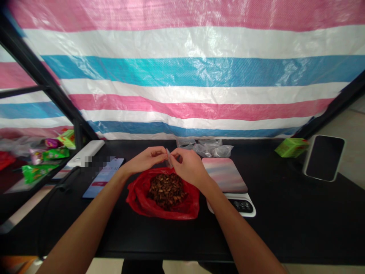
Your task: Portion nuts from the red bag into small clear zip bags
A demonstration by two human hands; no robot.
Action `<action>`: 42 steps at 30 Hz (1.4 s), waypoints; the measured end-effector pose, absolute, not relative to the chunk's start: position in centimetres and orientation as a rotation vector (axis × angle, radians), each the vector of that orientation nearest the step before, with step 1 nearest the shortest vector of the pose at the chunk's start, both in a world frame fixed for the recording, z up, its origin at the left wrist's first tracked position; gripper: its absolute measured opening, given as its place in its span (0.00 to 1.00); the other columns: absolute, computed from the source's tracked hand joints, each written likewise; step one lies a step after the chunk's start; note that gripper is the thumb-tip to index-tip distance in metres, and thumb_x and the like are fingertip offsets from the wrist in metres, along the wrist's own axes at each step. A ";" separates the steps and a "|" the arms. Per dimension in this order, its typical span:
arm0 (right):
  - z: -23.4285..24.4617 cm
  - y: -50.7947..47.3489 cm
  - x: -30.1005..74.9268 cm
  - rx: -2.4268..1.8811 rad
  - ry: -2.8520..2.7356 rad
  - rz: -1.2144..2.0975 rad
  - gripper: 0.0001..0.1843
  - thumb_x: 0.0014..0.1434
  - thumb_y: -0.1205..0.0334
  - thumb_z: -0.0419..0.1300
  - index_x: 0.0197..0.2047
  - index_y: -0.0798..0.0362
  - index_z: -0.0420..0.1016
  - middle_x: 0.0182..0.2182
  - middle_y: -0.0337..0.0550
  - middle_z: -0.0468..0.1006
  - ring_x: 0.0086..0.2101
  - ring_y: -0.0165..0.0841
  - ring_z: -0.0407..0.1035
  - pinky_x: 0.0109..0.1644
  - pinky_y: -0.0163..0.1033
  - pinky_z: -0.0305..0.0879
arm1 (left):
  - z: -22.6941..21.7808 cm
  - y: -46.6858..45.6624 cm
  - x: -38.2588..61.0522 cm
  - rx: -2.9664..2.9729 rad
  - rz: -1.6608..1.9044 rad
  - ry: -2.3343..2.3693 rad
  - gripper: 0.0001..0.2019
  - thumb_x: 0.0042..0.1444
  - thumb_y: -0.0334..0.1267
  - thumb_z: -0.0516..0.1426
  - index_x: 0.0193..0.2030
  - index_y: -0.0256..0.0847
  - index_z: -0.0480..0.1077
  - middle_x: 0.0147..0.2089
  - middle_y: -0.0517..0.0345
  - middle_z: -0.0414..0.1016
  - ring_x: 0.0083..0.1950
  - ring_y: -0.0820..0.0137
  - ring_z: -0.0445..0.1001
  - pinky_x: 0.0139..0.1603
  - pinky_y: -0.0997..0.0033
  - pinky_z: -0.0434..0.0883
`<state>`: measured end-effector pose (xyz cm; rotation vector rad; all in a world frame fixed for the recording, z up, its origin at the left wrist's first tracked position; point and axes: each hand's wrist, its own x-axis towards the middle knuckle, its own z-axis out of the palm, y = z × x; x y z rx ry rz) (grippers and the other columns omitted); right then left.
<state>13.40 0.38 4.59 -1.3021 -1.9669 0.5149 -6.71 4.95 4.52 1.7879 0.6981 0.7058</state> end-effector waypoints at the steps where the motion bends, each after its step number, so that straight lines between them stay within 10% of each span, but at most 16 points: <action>1: 4.5 0.4 13.4 -1.315 -1.967 0.501 0.09 0.64 0.62 0.58 0.33 0.48 0.79 0.28 0.35 0.82 0.28 0.31 0.73 0.33 0.35 0.61 | 4.5 4.9 -6.6 1.793 0.711 0.716 0.10 0.65 0.41 0.56 0.36 0.38 0.71 0.34 0.59 0.74 0.35 0.72 0.70 0.39 0.71 0.65; 11: 5.5 0.3 13.7 -1.463 -1.964 0.007 0.10 0.63 0.60 0.61 0.29 0.49 0.72 0.27 0.36 0.81 0.29 0.33 0.72 0.42 0.40 0.56 | 4.5 4.6 -6.4 1.979 0.860 0.899 0.07 0.57 0.33 0.54 0.28 0.40 0.62 0.26 0.66 0.59 0.29 0.75 0.58 0.31 0.73 0.55; 19: 4.8 0.9 14.8 -1.524 -1.895 0.382 0.24 0.75 0.48 0.44 0.62 0.49 0.72 0.35 0.44 0.84 0.39 0.42 0.79 0.45 0.43 0.66 | 5.8 4.1 -5.8 1.766 1.005 0.737 0.07 0.58 0.32 0.55 0.29 0.40 0.63 0.34 0.61 0.70 0.37 0.71 0.69 0.42 0.72 0.67; 29: 5.6 1.0 14.9 -0.947 -1.819 1.054 0.17 0.69 0.52 0.57 0.55 0.52 0.74 0.41 0.42 0.82 0.39 0.34 0.76 0.44 0.39 0.71 | 6.6 3.5 -7.5 1.653 0.679 0.529 0.18 0.66 0.55 0.56 0.37 0.40 0.66 0.38 0.59 0.66 0.40 0.69 0.66 0.45 0.68 0.66; 42: 6.7 -0.1 15.4 -0.838 -1.871 0.926 0.21 0.61 0.58 0.69 0.56 0.47 0.76 0.46 0.41 0.81 0.42 0.34 0.74 0.46 0.39 0.69 | 6.0 3.3 -7.3 1.682 0.381 0.460 0.20 0.57 0.38 0.67 0.52 0.43 0.64 0.51 0.54 0.75 0.57 0.63 0.74 0.62 0.58 0.67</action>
